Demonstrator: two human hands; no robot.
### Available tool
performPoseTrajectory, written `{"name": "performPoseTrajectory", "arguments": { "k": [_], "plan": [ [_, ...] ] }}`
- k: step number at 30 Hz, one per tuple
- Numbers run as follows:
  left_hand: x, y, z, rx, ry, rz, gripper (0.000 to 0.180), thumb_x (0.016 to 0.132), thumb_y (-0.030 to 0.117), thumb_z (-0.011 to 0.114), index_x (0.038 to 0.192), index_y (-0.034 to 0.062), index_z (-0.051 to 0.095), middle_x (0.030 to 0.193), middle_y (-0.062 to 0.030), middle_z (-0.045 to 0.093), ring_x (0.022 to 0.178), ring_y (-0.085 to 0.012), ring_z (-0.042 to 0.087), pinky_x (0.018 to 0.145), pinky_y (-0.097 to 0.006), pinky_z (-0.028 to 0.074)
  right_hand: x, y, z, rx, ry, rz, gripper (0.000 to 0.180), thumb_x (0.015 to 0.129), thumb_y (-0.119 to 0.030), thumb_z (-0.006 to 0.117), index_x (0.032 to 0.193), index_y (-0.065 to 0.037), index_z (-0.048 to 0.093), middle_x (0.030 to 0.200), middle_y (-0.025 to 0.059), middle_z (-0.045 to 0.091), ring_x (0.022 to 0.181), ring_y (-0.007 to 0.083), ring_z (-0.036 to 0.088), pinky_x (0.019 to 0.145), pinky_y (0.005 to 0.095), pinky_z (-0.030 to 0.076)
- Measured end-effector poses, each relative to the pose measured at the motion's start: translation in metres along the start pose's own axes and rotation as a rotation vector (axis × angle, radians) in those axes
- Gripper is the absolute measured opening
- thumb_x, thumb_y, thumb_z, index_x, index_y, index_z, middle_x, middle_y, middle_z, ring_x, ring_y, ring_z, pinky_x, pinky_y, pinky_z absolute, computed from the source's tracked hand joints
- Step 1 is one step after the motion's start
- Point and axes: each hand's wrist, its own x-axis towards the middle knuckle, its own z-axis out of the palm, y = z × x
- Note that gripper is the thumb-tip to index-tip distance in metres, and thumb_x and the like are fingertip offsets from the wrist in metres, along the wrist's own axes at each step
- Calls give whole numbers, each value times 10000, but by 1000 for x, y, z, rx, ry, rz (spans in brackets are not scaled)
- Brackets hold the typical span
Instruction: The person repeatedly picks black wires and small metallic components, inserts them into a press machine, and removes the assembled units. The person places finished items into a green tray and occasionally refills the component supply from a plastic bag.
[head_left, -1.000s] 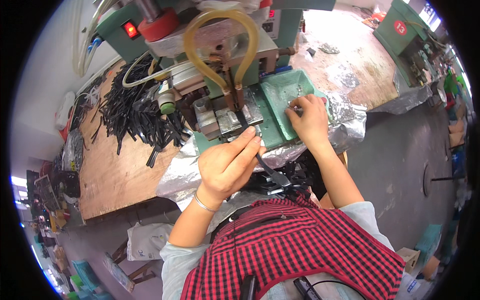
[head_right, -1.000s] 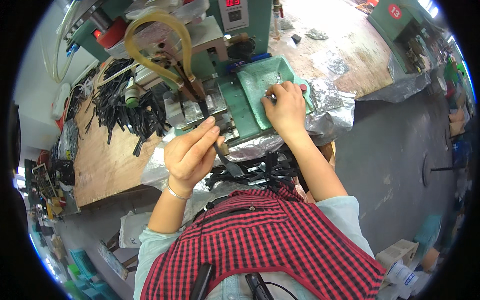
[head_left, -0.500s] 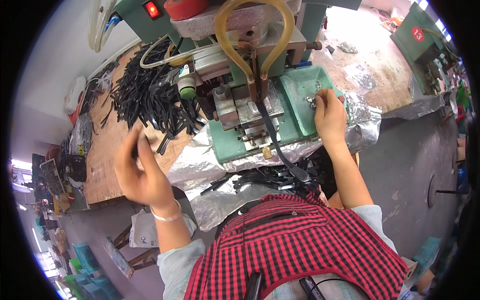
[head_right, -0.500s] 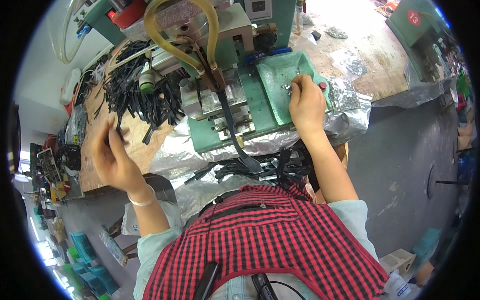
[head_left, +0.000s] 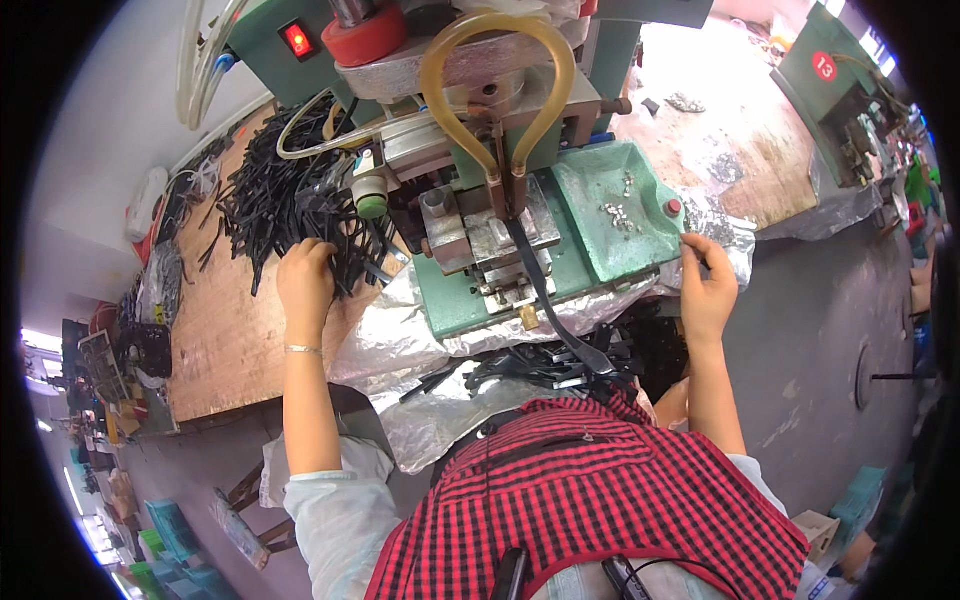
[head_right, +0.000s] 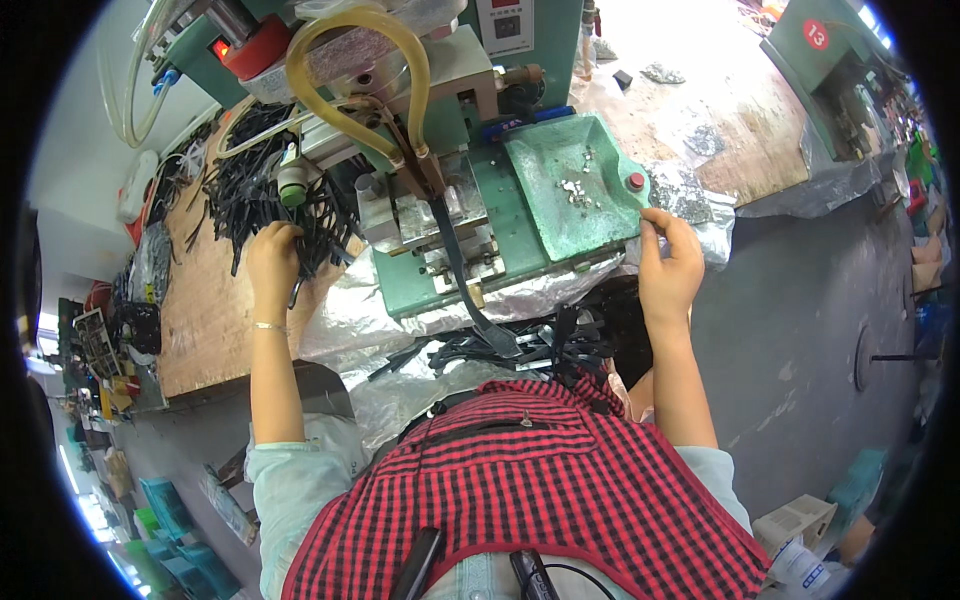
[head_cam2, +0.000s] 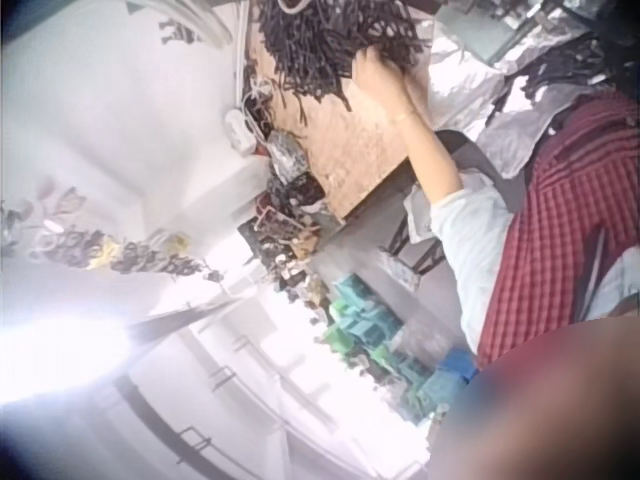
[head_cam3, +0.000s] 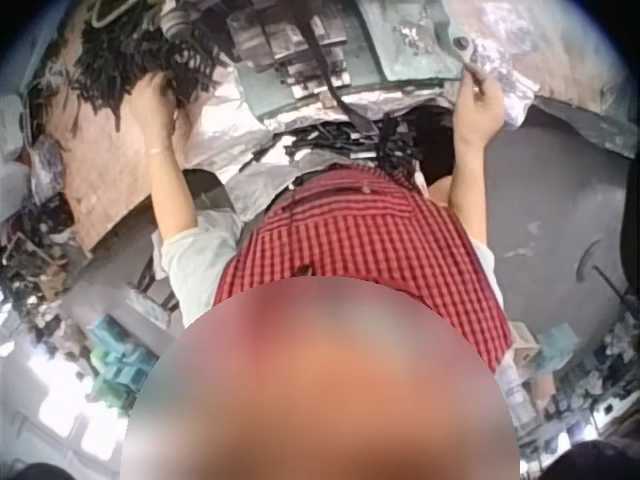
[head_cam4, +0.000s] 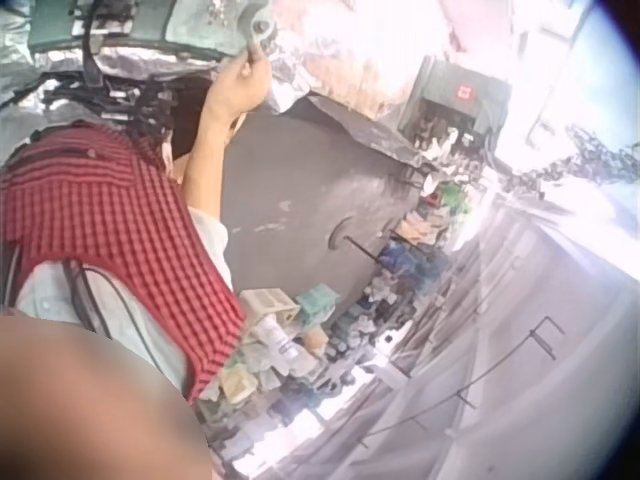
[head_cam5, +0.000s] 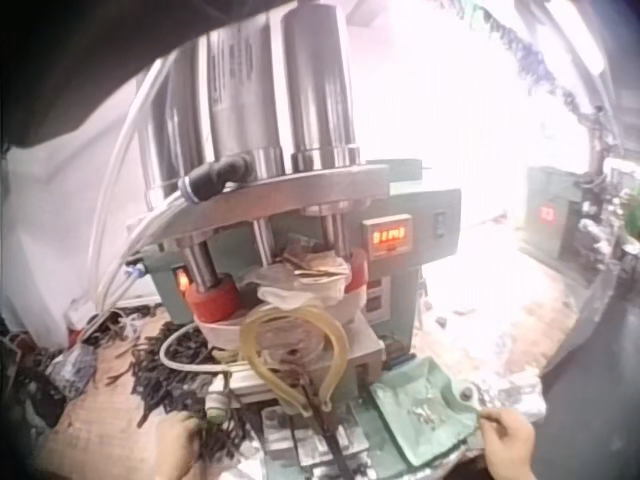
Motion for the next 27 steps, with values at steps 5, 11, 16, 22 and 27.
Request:
{"name": "performPoseTrajectory", "arguments": {
  "k": [5, 11, 16, 22, 27],
  "plan": [
    [2, 25, -20, -432, 216, -211, 149, 849, -44, 681, 970, 14, 747, 963, -97, 685, 870, -232, 666, 798, -309, 525, 17, -73, 15, 269, -118, -81, 125, 893, -4, 690, 1007, -11, 741, 990, 108, 739, 948, 235, 695, 870, 332, 519],
    [-12, 61, 23, -983, 296, -487, 70, 977, 58, 676, 995, -4, 650, 878, -35, 665, 700, -99, 659, 623, -228, 499, 29, -131, 90, 635, -210, -126, 198, 881, 29, 709, 1074, -4, 680, 1056, 79, 720, 973, 168, 671, 896, 303, 517],
    [-8, 113, -12, -1227, 407, -531, 103, 1050, 121, 605, 1044, 18, 612, 991, -99, 735, 728, -116, 698, 587, -206, 505, 18, -139, 94, 948, -225, 137, 327, 877, 12, 724, 1178, 11, 596, 1097, 86, 688, 967, 152, 680, 872, 289, 528],
    [7, 186, -100, -1076, 662, 82, 73, 1027, -2, 558, 1086, -35, 585, 1019, -265, 719, 757, -228, 715, 654, -326, 616, 27, -172, 74, 1084, -357, 285, 393, 878, 50, 689, 1237, 18, 535, 1135, 101, 675, 1008, 134, 661, 902, 284, 520],
    [0, 215, -92, -604, 404, 539, 225, 818, 79, 807, 1019, 27, 721, 1068, -189, 750, 708, -191, 670, 541, -267, 489, 26, -170, 42, 962, -518, 104, 548, 881, 45, 636, 1404, 34, 474, 1350, 124, 595, 1214, 207, 605, 1052, 350, 474]
  ]
}}
